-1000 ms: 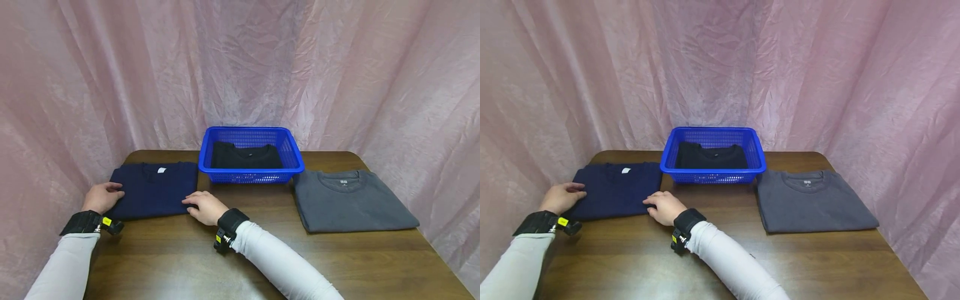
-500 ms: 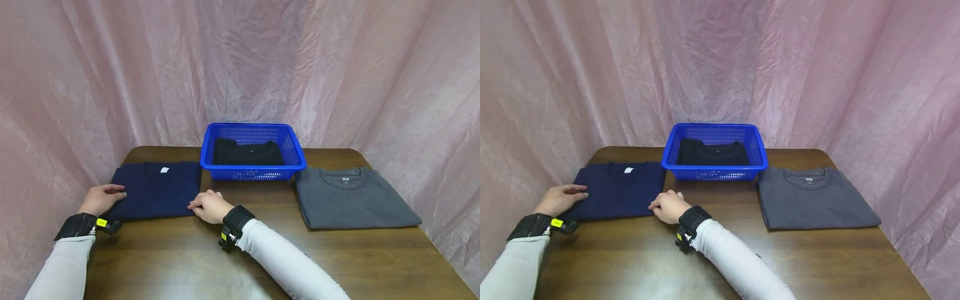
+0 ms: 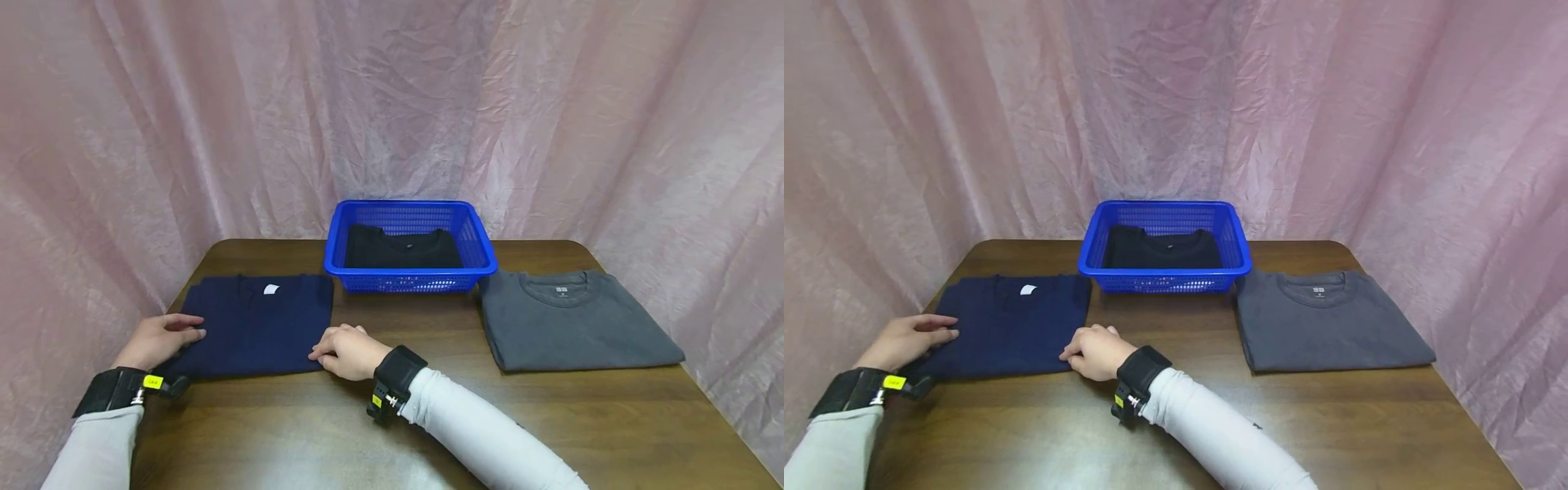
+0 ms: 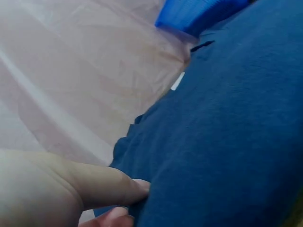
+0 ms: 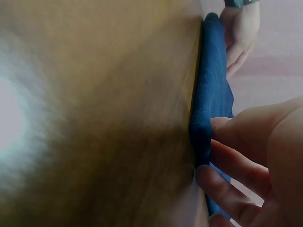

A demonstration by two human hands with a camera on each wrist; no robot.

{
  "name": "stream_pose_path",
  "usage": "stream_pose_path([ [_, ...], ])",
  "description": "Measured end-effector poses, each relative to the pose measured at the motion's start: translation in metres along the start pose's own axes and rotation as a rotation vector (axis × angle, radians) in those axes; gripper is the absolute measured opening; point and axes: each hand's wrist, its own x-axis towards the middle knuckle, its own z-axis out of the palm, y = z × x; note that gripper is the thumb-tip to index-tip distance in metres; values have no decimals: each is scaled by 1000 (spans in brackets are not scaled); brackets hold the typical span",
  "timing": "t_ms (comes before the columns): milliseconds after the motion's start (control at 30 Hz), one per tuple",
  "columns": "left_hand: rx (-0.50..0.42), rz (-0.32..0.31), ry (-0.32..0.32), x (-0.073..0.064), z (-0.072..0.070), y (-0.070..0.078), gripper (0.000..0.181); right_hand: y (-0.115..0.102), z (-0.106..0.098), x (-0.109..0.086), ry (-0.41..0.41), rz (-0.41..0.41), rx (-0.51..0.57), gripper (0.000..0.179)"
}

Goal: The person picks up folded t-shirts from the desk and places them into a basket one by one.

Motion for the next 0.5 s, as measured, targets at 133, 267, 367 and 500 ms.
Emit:
stream_pose_path([
  [133, -37, -9, -39, -9, 0, 0, 60, -3, 2, -10, -8, -34, -2, 25],
  [267, -58, 11, -43, -19, 3, 2, 61, -6, 3, -20, -12, -55, -14, 24],
  [367, -69, 23, -42, -27, 6, 3, 61, -9, 3, -29, -19, -61, -12, 25],
  [500, -83, 19, -50, -38, 10, 5, 60, -13, 4, -41, -27, -75, -10, 25],
])
